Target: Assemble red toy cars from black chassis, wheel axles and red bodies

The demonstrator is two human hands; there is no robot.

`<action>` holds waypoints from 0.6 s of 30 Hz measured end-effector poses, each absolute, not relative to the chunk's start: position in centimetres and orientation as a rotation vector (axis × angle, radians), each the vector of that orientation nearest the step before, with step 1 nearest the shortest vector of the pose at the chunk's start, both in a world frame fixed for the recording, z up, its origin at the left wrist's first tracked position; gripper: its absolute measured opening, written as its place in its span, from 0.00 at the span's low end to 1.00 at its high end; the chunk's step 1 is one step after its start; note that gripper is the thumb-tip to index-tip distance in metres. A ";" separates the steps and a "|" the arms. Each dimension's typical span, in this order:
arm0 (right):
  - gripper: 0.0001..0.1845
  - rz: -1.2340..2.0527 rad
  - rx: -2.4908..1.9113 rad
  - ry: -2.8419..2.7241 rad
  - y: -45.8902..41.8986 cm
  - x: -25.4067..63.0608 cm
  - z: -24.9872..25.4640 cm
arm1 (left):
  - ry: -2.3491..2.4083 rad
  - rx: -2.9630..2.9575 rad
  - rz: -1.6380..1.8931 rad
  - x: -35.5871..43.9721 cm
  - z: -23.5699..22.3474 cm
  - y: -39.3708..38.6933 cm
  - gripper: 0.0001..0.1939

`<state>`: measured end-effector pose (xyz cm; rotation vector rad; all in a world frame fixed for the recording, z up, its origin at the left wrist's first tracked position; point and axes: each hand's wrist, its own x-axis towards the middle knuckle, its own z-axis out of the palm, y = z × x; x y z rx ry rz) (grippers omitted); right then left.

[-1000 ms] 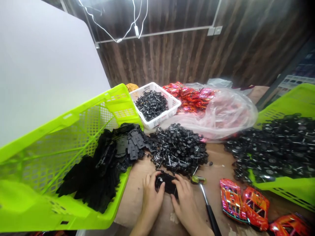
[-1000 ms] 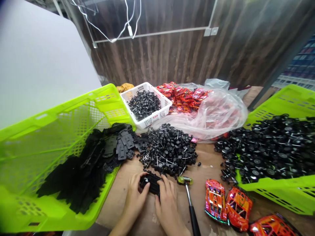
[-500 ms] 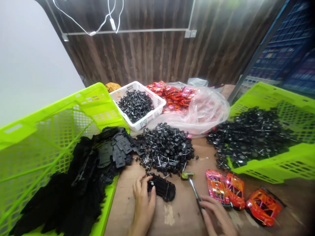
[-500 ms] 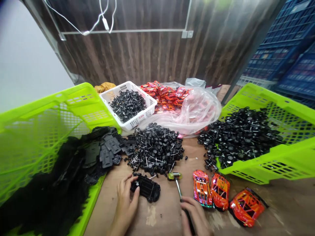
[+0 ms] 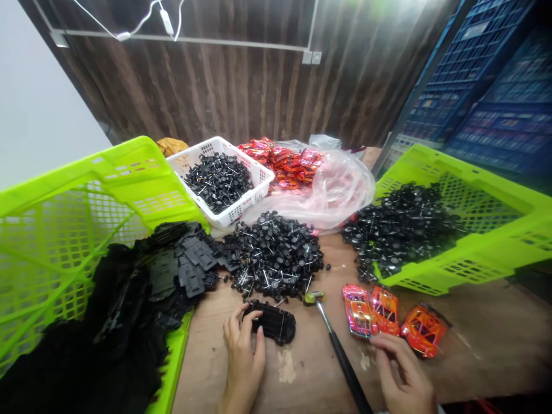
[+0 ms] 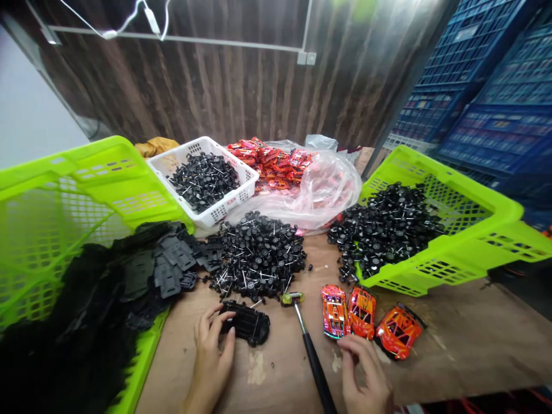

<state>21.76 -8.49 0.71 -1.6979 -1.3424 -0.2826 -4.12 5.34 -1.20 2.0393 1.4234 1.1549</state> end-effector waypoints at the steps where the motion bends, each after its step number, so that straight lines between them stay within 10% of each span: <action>1: 0.05 -0.280 -1.681 -1.360 -7.9 21.5 1.2 | 1.423 2.038 1.154 -4.1 -1.2 5.3 0.12; 18: 0.05 0.022 -1.472 -1.549 -6.4 17.0 0.8 | 1.470 1.896 1.153 -3.5 0.4 4.2 0.15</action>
